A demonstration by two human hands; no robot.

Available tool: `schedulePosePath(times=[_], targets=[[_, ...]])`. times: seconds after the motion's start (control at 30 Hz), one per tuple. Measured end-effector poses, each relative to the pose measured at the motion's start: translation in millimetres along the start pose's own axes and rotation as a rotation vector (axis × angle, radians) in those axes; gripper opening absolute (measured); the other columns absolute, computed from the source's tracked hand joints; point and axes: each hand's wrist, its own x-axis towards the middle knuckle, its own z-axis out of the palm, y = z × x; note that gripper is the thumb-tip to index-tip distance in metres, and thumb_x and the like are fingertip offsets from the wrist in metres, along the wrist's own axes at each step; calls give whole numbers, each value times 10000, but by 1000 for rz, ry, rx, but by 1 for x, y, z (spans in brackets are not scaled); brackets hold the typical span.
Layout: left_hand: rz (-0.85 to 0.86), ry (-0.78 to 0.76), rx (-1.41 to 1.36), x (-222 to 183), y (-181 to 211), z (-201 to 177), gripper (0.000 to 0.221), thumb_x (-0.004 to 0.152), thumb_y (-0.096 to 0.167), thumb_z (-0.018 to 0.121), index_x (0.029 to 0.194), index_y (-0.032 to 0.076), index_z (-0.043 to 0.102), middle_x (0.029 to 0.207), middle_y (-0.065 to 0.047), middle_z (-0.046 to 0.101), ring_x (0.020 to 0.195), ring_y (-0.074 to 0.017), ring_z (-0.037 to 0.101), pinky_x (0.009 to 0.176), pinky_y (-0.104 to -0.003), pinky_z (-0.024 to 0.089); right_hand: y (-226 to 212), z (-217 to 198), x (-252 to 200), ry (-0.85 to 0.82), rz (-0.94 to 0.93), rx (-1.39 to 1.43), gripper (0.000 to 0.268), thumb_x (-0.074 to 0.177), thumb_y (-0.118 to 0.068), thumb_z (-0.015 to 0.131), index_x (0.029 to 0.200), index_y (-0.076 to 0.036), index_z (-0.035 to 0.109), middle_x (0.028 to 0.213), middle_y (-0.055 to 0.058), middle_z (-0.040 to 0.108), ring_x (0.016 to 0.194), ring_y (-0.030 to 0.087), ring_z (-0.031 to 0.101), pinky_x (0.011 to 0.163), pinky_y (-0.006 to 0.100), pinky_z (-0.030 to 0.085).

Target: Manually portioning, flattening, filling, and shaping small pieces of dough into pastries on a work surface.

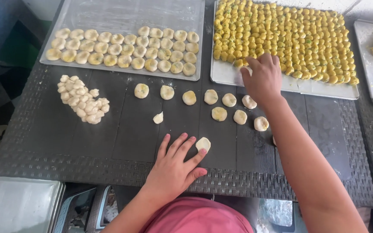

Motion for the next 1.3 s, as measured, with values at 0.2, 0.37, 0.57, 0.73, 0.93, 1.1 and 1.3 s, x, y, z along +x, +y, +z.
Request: schedulePosePath(times=[0.2,0.37,0.57,0.73,0.93,1.1,1.3], targets=[[-78,121,14,20,-6,7,235,1045,272,632,1205,133,734,1133,-21,683,1049,-247,635,958,-460,450,-5,30,3,267,-151,24,186,1001,-263,734,1037,-84,769,1077,95,516,996,330,499,770,460,495],[-203,56,19,26,-15,34,258,1051,385,623,1106,218,813,949,8,664,994,-203,626,883,-443,458,-40,-6,-48,360,-196,355,227,932,-132,770,1130,-102,663,871,43,588,717,268,669,675,416,562],[-344,-40,-159,41,-12,19,101,958,291,730,940,231,809,865,27,673,844,-210,615,749,-417,446,-105,-77,-153,62,-69,820,219,851,-61,830,1066,-80,790,1016,67,742,840,216,734,721,303,611],[-333,-48,-102,46,-10,15,130,995,282,681,955,202,776,885,35,631,830,-243,591,686,-452,398,-130,-56,-201,77,-190,663,103,954,-98,724,1054,-83,747,989,44,766,883,204,722,793,320,592],[-279,-95,-276,43,-11,3,28,1003,181,666,979,195,665,957,46,680,837,-224,613,709,-417,399,-116,-51,-198,31,-288,581,267,1015,-53,615,1267,-42,701,1089,69,725,911,276,619,853,401,494],[-292,-20,-417,34,-14,8,206,894,118,793,1041,186,666,898,73,739,834,-189,656,814,-379,438,-116,-46,-186,-126,-277,368,207,964,-216,637,1155,-180,706,1287,71,630,1172,336,548,773,476,434],[-160,118,-440,26,-1,1,271,1000,51,652,1259,106,713,1404,-114,614,1250,-309,620,1083,-475,498,-125,-58,-211,28,-234,725,239,1035,-78,599,1255,-43,688,1286,139,696,1169,293,696,1024,395,579]])
